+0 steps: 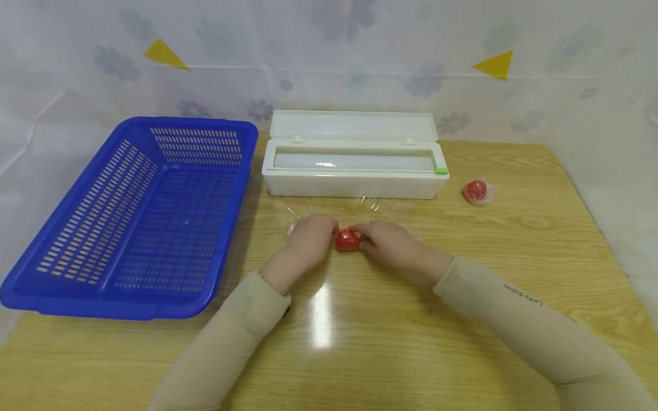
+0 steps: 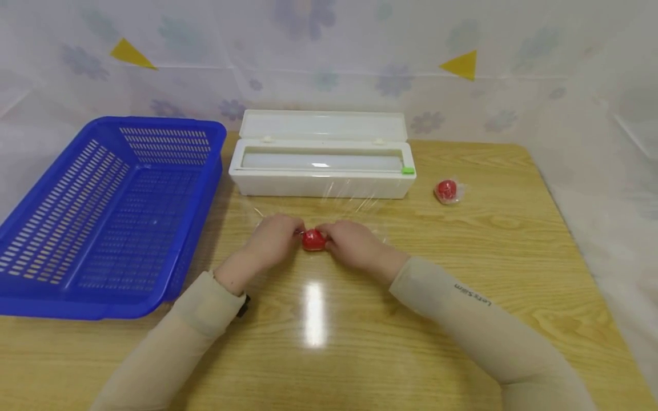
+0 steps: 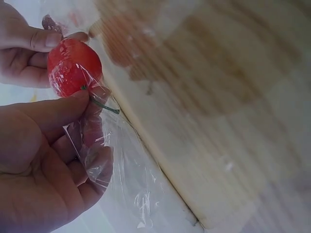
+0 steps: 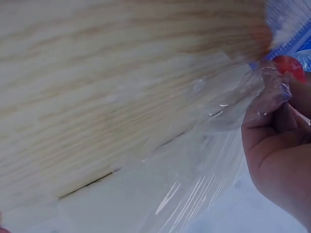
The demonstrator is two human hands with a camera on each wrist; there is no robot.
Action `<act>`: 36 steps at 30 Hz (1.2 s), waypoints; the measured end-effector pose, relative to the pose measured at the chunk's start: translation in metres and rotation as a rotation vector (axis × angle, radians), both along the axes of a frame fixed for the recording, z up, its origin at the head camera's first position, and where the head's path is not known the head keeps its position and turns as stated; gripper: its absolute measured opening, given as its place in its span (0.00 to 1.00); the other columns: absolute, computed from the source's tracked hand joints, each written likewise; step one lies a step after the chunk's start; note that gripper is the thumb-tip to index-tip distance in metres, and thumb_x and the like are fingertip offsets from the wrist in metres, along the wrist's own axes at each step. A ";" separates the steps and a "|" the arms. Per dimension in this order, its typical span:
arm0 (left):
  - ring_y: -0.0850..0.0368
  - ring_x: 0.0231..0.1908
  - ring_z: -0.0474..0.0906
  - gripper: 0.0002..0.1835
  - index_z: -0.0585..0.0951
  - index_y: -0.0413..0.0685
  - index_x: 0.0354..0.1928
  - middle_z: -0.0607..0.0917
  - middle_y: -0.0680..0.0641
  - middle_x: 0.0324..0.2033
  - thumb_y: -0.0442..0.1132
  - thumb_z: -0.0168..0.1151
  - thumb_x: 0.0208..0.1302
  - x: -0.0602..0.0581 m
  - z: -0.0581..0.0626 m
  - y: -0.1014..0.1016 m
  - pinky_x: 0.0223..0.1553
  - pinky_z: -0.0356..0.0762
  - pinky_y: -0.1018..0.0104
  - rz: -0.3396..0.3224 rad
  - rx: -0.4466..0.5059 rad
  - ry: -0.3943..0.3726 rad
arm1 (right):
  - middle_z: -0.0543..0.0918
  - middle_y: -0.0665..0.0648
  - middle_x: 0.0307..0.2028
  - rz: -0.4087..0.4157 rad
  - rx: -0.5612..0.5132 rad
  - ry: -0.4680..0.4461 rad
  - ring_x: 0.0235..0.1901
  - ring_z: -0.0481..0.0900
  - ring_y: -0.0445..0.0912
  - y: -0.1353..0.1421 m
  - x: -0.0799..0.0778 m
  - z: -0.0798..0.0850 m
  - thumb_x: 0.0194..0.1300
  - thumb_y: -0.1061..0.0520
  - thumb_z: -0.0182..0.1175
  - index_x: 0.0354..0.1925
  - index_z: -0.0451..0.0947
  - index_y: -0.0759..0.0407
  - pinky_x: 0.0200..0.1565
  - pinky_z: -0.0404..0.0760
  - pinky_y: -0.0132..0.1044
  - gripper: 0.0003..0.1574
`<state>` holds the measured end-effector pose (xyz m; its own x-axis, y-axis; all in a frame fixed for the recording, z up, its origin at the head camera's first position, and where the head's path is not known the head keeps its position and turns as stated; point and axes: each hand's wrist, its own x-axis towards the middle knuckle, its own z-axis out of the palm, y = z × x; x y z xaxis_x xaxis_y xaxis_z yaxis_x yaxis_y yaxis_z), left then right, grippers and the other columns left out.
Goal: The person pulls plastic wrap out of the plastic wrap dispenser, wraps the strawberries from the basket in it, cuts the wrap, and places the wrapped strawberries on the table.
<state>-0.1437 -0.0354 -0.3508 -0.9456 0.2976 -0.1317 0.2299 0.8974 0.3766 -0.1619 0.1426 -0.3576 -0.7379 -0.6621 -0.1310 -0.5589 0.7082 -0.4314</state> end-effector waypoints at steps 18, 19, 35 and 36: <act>0.49 0.44 0.81 0.08 0.82 0.45 0.40 0.86 0.45 0.40 0.34 0.55 0.64 0.002 -0.001 -0.002 0.52 0.73 0.54 -0.022 0.011 -0.049 | 0.82 0.61 0.50 0.033 -0.084 -0.125 0.51 0.79 0.51 0.006 -0.001 0.000 0.67 0.60 0.52 0.59 0.71 0.62 0.55 0.75 0.48 0.22; 0.49 0.44 0.80 0.08 0.82 0.46 0.40 0.86 0.46 0.40 0.35 0.54 0.64 0.002 -0.001 -0.002 0.53 0.73 0.53 -0.018 0.011 -0.061 | 0.83 0.60 0.47 0.024 -0.088 -0.135 0.48 0.80 0.50 0.006 -0.001 0.000 0.67 0.60 0.53 0.59 0.71 0.62 0.54 0.76 0.47 0.22; 0.51 0.38 0.78 0.09 0.81 0.44 0.40 0.85 0.46 0.38 0.32 0.51 0.62 -0.001 0.001 0.002 0.53 0.66 0.52 -0.006 -0.050 -0.166 | 0.84 0.56 0.34 -0.120 -0.133 -0.108 0.32 0.77 0.45 0.006 -0.003 0.009 0.65 0.59 0.54 0.49 0.78 0.59 0.37 0.76 0.38 0.14; 0.50 0.39 0.78 0.09 0.80 0.44 0.40 0.85 0.45 0.39 0.32 0.51 0.62 -0.002 0.000 0.002 0.55 0.65 0.50 0.002 -0.049 -0.174 | 0.84 0.56 0.36 -0.117 -0.127 -0.006 0.34 0.77 0.47 0.006 -0.001 0.009 0.64 0.58 0.55 0.48 0.78 0.59 0.38 0.77 0.40 0.14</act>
<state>-0.1454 -0.0331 -0.3506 -0.9080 0.2846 -0.3076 0.1629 0.9160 0.3666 -0.1630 0.1489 -0.3484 -0.8106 -0.5829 -0.0563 -0.4728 0.7082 -0.5243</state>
